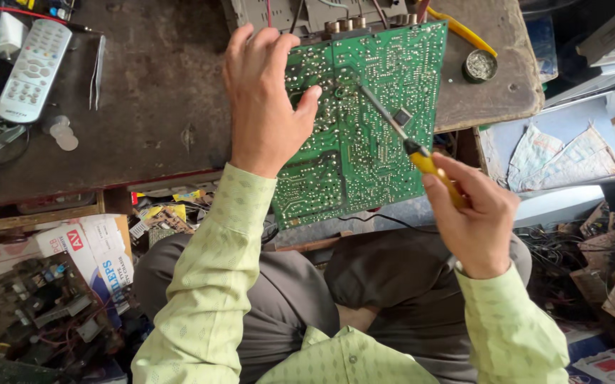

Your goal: The person holds a green circuit board against a low workbench and solders joints on it with a soldering iron, at times steadying or positioning components with tweezers. Near the end they set the board down, lift the connected electronic device, and turn the board over to view its other side.

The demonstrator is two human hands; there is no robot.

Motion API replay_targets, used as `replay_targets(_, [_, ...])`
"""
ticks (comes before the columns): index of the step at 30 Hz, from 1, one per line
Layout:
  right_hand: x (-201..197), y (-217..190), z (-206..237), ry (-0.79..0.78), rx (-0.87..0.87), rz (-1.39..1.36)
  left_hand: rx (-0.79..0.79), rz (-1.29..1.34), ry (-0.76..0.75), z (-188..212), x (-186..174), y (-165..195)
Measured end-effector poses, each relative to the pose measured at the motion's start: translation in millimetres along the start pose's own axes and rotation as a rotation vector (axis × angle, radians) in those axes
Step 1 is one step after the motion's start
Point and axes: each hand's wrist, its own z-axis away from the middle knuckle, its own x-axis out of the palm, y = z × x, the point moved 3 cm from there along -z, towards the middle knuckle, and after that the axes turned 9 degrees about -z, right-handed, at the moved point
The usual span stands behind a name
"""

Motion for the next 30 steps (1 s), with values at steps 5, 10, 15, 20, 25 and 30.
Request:
replay_targets(5, [134,48,72,-0.039,0.032,-0.047,-0.008,-0.063,-0.014,99,14,-101])
replay_targets(10, [129,42,48,-0.033,0.023,-0.06,-0.012,-0.072,-0.027,72,14,-97])
replay_targets(15, [103,66,33,-0.031,0.047,-0.035,-0.001,-0.062,-0.028,57,45,-74])
replay_targets(20, [79,150,41,-0.046,0.046,-0.043,-0.007,-0.064,-0.04,81,123,-47])
replay_targets(25, [50,182,20,-0.076,0.092,-0.141,-0.002,-0.066,-0.038,60,148,-20])
replay_targets(30, [17,197,-2,-0.08,0.255,-0.367,-0.002,-0.067,-0.044,28,150,16])
